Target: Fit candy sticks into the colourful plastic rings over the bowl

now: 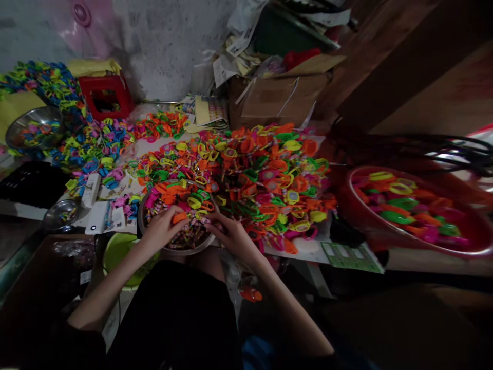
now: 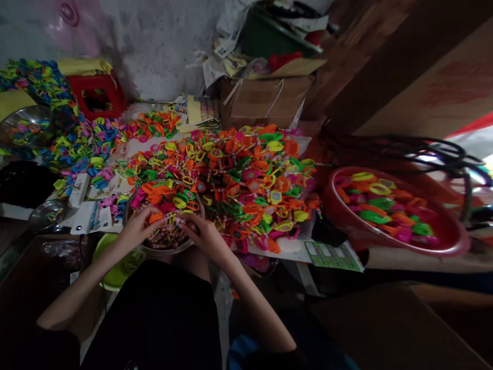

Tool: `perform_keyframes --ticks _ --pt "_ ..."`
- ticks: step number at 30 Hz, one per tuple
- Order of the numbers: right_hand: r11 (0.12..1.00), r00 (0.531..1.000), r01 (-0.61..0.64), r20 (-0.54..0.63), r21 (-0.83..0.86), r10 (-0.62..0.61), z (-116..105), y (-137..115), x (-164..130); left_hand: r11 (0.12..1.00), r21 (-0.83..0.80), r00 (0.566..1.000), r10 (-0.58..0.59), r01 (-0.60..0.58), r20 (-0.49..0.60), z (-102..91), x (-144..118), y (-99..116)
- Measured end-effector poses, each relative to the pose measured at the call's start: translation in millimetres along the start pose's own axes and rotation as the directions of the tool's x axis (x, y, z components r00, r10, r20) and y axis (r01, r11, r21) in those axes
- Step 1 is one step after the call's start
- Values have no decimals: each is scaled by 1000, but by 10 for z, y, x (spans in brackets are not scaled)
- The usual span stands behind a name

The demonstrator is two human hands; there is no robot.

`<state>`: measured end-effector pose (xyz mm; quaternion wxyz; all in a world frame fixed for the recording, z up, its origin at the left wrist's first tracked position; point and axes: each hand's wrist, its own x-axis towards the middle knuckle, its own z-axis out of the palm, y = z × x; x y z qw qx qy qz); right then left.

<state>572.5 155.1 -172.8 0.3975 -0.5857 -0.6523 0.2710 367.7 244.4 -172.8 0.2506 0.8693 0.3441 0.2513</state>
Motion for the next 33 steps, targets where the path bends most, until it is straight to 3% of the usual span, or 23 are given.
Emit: perform_keyframes --ticks 5,10,24,33 --pt "996 995 90 -37 -8 -91 30 -225 -70 915 323 968 252 -242 10 -66 -91 226" --pt "994 995 103 -15 -38 -103 79 -254 -126 777 543 926 377 -320 7 -75 -127 267" --pt "960 982 186 12 -208 -188 147 -318 -196 705 596 890 455 -385 36 -106 -152 331" --pt "908 960 199 259 -370 -105 75 -324 -195 650 578 854 488 -493 179 -41 -215 217"
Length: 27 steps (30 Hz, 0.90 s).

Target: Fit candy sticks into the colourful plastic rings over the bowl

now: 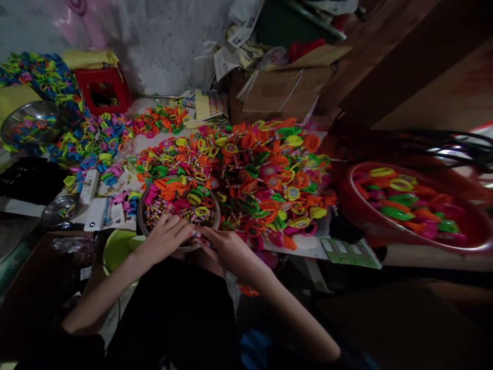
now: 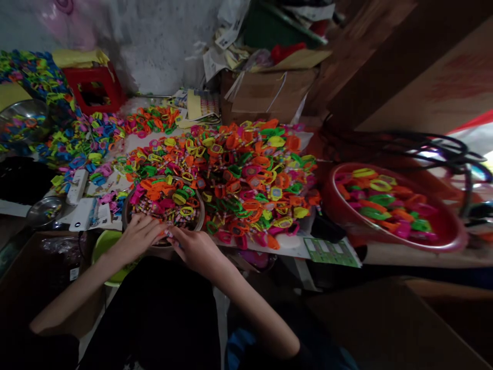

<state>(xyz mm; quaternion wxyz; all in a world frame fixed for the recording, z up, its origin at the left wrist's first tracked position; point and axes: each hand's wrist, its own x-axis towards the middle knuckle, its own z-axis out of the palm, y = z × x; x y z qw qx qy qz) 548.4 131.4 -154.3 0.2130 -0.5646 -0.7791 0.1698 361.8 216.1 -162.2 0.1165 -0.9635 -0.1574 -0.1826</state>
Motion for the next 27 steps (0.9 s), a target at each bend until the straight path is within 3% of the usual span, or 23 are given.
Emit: perform_keyframes --ticks 16,21,24,27 --pt "996 969 84 234 -22 -76 68 60 19 970 -241 992 63 -35 110 153 -131 61" --pt "999 949 30 312 20 -35 208 112 35 938 -325 963 -31 119 266 201 -222 171" --pt "970 864 14 486 242 -134 260 274 61 814 -507 914 -71 285 400 226 -302 141" --pt "927 744 -111 648 358 -161 112 530 73 581 -639 853 -220 504 474 338 -433 -122"
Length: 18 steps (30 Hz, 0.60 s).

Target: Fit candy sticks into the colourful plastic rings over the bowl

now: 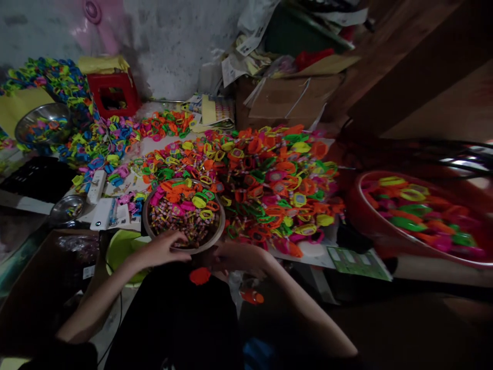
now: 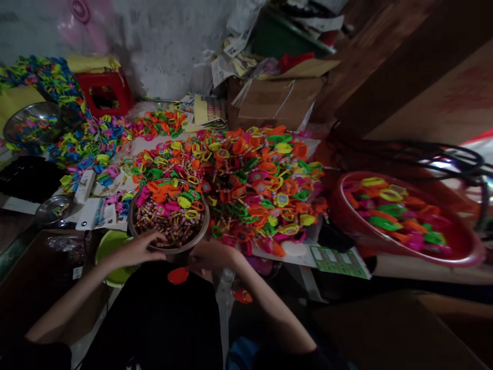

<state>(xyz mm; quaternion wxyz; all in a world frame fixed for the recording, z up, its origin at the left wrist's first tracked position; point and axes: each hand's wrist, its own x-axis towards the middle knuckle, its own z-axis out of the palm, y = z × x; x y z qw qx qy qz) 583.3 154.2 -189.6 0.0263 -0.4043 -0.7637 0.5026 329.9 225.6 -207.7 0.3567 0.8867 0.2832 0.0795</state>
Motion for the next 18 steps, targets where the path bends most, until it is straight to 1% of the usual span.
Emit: perform_keyframes --ticks 1,2,3,4,5,6,7,8,9,10,11,12,14,15,18 --pt "998 999 -33 8 46 33 -101 53 -77 998 -40 995 -60 57 -79 -64 14 -148" --pt "993 997 -58 -47 99 63 -215 100 -165 995 -25 975 -104 101 -195 -136 35 -313" --pt "986 981 -70 -167 150 95 -335 141 -257 990 30 944 -122 138 -308 -210 60 -483" --pt "979 920 -72 -366 191 139 -453 175 -346 982 96 921 -116 163 -372 -284 89 -649" --pt "970 770 -58 -608 234 193 -562 203 -429 967 177 910 -97 182 -403 -354 122 -801" --pt "964 556 -37 -796 262 238 -655 228 -498 938 281 912 -75 201 -403 -418 157 -933" --pt "961 324 -17 -908 276 267 -725 249 -552 899 386 922 -48 208 -384 -475 196 -1041" --pt "960 137 -4 -950 281 279 -771 270 -589 852 484 939 -25 200 -343 -526 238 -1125" --pt "961 28 -7 -961 276 276 -790 291 -607 801 571 958 -9 179 -288 -571 283 -1186" --pt "964 -13 -23 -964 266 266 -785 316 -607 754 640 974 -1 149 -226 -613 330 -1228" --pt "967 -8 -44 -968 253 253 -759 343 -592 711 694 987 -1 114 -160 -652 378 -1256" --pt "969 16 -63 -971 239 241 -719 374 -563 677 732 995 -6 78 -101 -691 425 -1274" --pt "971 76 -80 -970 224 230 -613 440 -482 634 773 1000 -11 21 -19 -765 510 -1294" --pt "971 113 -74 -965 229 236 -558 472 -437 626 780 1000 -5 -3 8 -799 543 -1301" --pt "968 252 -19 -936 250 247 -419 533 -316 642 764 998 27 -66 63 -879 594 -1325"
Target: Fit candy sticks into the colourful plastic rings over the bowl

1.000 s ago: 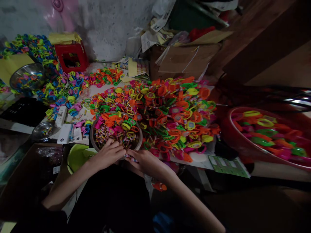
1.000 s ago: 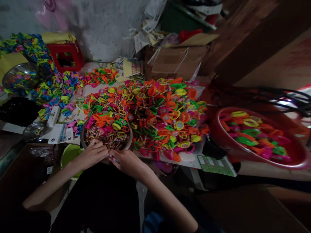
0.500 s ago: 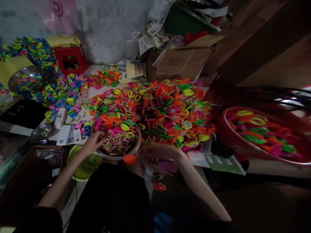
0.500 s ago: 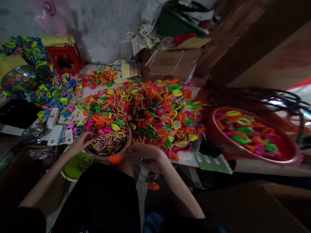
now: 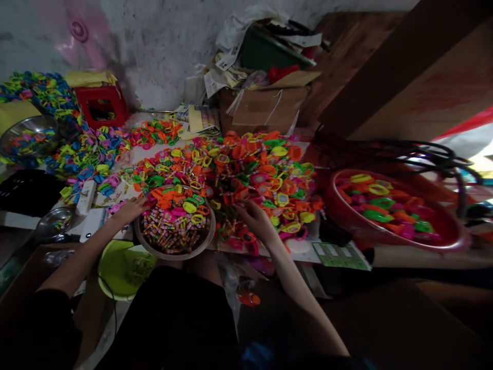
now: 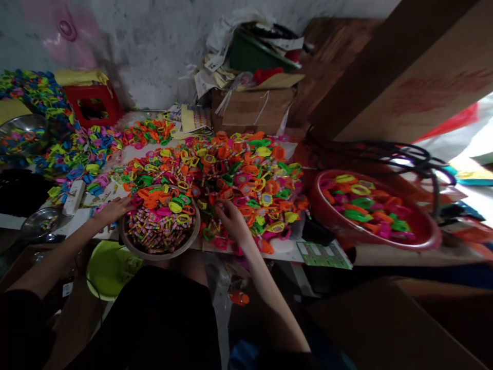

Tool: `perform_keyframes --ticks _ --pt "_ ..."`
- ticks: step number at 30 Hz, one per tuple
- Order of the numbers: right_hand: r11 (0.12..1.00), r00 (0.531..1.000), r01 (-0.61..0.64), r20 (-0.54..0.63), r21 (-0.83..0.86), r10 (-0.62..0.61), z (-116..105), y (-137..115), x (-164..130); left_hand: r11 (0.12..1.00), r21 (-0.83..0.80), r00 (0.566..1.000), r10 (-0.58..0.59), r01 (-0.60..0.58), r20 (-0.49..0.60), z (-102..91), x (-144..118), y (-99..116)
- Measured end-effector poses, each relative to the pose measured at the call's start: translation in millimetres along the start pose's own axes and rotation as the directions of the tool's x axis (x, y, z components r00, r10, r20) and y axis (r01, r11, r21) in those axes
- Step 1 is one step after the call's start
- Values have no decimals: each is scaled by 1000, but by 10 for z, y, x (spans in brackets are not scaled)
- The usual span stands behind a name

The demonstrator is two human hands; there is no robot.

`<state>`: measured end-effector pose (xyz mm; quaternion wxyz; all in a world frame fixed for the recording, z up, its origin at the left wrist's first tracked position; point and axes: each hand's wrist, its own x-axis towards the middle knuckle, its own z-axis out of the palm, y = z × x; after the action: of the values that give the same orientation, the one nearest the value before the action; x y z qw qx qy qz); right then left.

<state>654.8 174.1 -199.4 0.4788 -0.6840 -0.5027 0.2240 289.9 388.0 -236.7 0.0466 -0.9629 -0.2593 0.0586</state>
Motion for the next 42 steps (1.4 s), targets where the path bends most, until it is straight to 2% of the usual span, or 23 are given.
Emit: perform_keyframes --ticks 5,10,13,16,18,20,24,27,30,33,35,38,42 --pt "997 987 24 155 70 -35 142 -24 -96 997 -73 1000 17 -16 15 6 -55 -88" --pt "999 971 41 233 17 -44 215 -96 -151 993 -119 1000 -26 27 6 -31 -203 -176" --pt "999 960 34 279 17 -38 297 -85 -186 980 -193 998 -51 46 -21 -117 -301 -138" --pt "997 947 15 321 70 -37 442 -102 -260 956 -292 997 -57 37 -59 -278 -372 92" --pt "993 935 3 352 118 -44 563 -172 -336 895 -445 994 -33 -17 -103 -428 -400 356" --pt "987 930 52 351 153 -103 680 -295 -421 810 -582 991 -12 -68 -132 -597 -417 665" --pt "962 910 206 327 179 -256 834 -596 -571 709 -704 990 -76 -30 -119 -882 -431 1213" --pt "953 907 231 311 198 -284 847 -763 -647 742 -668 975 -111 -49 -194 -970 -429 1455" --pt "954 922 204 284 218 -262 797 -844 -703 824 -562 956 -105 -71 -274 -974 -422 1558" --pt "955 927 210 267 210 -263 738 -868 -746 906 -398 928 -16 -144 -373 -976 -417 1574" --pt "949 919 260 256 181 -301 715 -873 -766 943 -280 910 51 -179 -410 -996 -419 1566" --pt "933 899 331 254 142 -358 702 -884 -782 974 -143 904 102 -175 -414 -1024 -425 1557" --pt "930 881 360 300 78 -366 702 -895 -789 988 -2 900 141 -156 -413 -1010 -433 1570"
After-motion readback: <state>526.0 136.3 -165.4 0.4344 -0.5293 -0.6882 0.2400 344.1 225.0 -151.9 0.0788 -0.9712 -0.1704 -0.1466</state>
